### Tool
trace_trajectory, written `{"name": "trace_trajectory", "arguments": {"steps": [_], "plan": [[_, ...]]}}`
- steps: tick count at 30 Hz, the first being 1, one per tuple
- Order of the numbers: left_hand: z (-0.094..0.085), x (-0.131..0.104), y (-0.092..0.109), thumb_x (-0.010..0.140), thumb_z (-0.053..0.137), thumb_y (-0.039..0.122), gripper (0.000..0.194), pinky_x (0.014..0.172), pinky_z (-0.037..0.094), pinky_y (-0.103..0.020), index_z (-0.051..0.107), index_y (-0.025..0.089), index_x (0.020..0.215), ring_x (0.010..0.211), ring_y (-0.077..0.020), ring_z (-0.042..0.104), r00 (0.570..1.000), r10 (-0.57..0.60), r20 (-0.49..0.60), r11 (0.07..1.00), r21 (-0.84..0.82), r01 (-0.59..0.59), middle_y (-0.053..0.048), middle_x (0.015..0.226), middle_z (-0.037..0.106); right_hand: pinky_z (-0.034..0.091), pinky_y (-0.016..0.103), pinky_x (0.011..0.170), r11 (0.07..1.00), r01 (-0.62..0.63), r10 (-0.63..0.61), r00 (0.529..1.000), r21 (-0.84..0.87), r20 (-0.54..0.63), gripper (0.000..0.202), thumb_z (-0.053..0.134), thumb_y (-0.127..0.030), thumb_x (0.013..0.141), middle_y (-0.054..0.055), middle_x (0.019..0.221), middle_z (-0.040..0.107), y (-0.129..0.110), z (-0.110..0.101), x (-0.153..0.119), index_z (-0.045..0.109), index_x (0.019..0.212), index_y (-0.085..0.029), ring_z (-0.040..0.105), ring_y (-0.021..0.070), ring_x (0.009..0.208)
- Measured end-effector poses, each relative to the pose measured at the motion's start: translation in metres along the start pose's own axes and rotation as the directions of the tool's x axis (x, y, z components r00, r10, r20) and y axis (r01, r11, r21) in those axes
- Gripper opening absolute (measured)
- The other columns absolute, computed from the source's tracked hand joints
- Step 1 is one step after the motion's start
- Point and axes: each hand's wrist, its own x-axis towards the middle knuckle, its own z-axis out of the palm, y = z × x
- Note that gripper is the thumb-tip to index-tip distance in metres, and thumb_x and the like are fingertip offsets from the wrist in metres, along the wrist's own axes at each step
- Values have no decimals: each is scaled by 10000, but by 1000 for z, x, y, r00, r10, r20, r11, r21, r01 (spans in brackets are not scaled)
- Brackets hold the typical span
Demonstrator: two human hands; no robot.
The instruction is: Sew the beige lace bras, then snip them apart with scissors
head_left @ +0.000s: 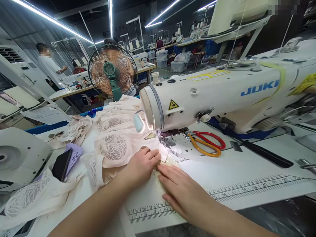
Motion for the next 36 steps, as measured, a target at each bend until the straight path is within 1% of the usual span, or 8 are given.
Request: {"name": "trace_trajectory", "arguments": {"steps": [3,6,9,13,21,29,36], "plan": [[0,-1,-9,833,416,81,331,806,473,-357,540,137,1135,896,-202,502,998,55,-27,997,-55,-57,-97,1219,576,493,453,913,1000,28,-29,995,-8,-91,292,426,-171,829,161,1183,604,12,-6,-13,620,1038,-106,560,273,1099],[-1,-1,-14,882,379,128,304,806,469,-340,547,155,1133,906,-193,503,998,65,1,990,-127,-64,-94,1204,578,512,430,888,999,-25,19,991,-43,-136,282,417,-197,863,170,1193,596,25,-4,-25,610,1046,-105,557,266,1105],[-4,0,-18,904,361,160,304,796,462,-331,549,179,1142,888,-187,496,996,85,26,985,-152,-80,-86,1188,575,503,415,905,996,-86,82,989,-32,-124,269,431,-217,871,157,1229,575,31,-1,-31,605,1058,-129,533,254,1140],[-5,-1,-20,897,379,165,305,785,452,-334,561,203,1140,870,-187,481,992,121,27,984,-133,-116,-95,1202,551,493,402,918,994,-111,113,984,19,-137,256,445,-218,861,142,1235,576,31,1,-30,615,1038,-147,530,250,1146],[-5,0,-23,891,382,150,305,799,444,-341,568,198,1127,876,-189,465,991,126,46,983,-141,-118,-90,1207,545,489,398,924,993,-115,116,989,15,-93,269,441,-238,876,138,1261,557,32,1,-31,613,1059,-139,509,248,1170],[-3,2,-28,893,397,170,306,796,452,-346,577,205,1138,894,-196,477,992,121,42,987,-114,-115,-92,1217,550,496,400,912,991,-126,131,984,47,-121,254,463,-227,857,140,1252,564,31,2,-30,616,1046,-155,522,257,1155],[-4,5,-32,907,408,202,287,815,452,-352,596,206,1124,906,-192,506,992,124,35,987,-102,-120,-108,1199,566,492,399,919,991,-129,133,984,47,-117,253,463,-226,855,134,1265,554,31,4,-31,608,1052,-162,514,253,1165]]}}
